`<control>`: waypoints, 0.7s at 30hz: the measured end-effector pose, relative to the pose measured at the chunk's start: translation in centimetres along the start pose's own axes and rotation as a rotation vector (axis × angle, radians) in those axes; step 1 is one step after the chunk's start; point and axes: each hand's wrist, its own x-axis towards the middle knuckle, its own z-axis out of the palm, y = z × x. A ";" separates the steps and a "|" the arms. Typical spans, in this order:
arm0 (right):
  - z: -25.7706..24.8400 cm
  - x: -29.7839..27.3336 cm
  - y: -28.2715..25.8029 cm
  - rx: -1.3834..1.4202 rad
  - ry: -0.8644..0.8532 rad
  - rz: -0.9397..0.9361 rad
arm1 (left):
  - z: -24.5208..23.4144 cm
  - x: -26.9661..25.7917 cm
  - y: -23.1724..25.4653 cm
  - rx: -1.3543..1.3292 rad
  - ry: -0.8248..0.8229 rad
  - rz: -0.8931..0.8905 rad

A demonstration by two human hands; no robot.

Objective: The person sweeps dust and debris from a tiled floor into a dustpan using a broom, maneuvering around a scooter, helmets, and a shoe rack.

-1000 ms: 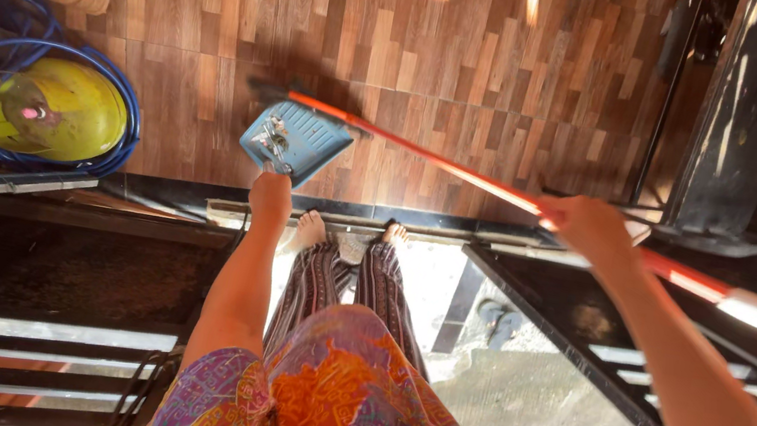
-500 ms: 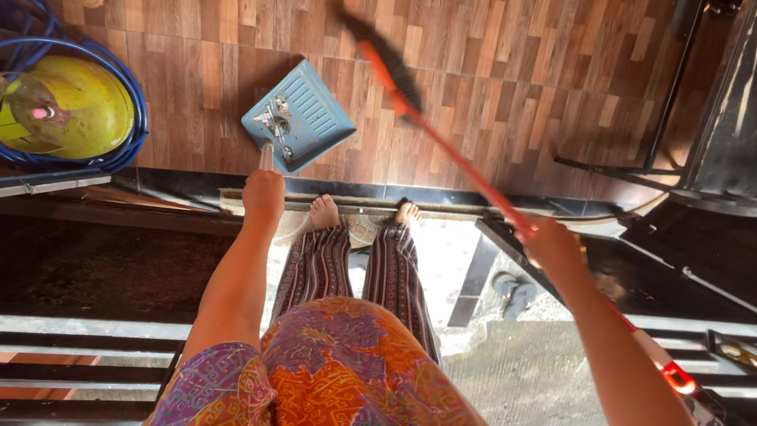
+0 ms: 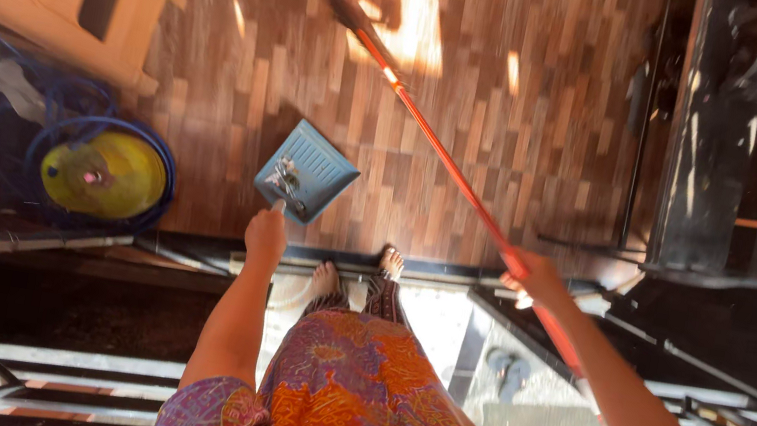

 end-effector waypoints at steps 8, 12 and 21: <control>0.5 6.9 -8.7 0.056 0.023 -0.005 | -8.4 6.2 2.1 -0.076 0.042 -0.101; -3.4 11.4 -13.5 0.078 -0.040 0.001 | -12.3 10.4 3.6 -0.181 0.185 -0.129; -7.3 15.6 -33.6 0.051 -0.248 -0.155 | -17.4 22.2 6.0 -0.039 0.375 -0.241</control>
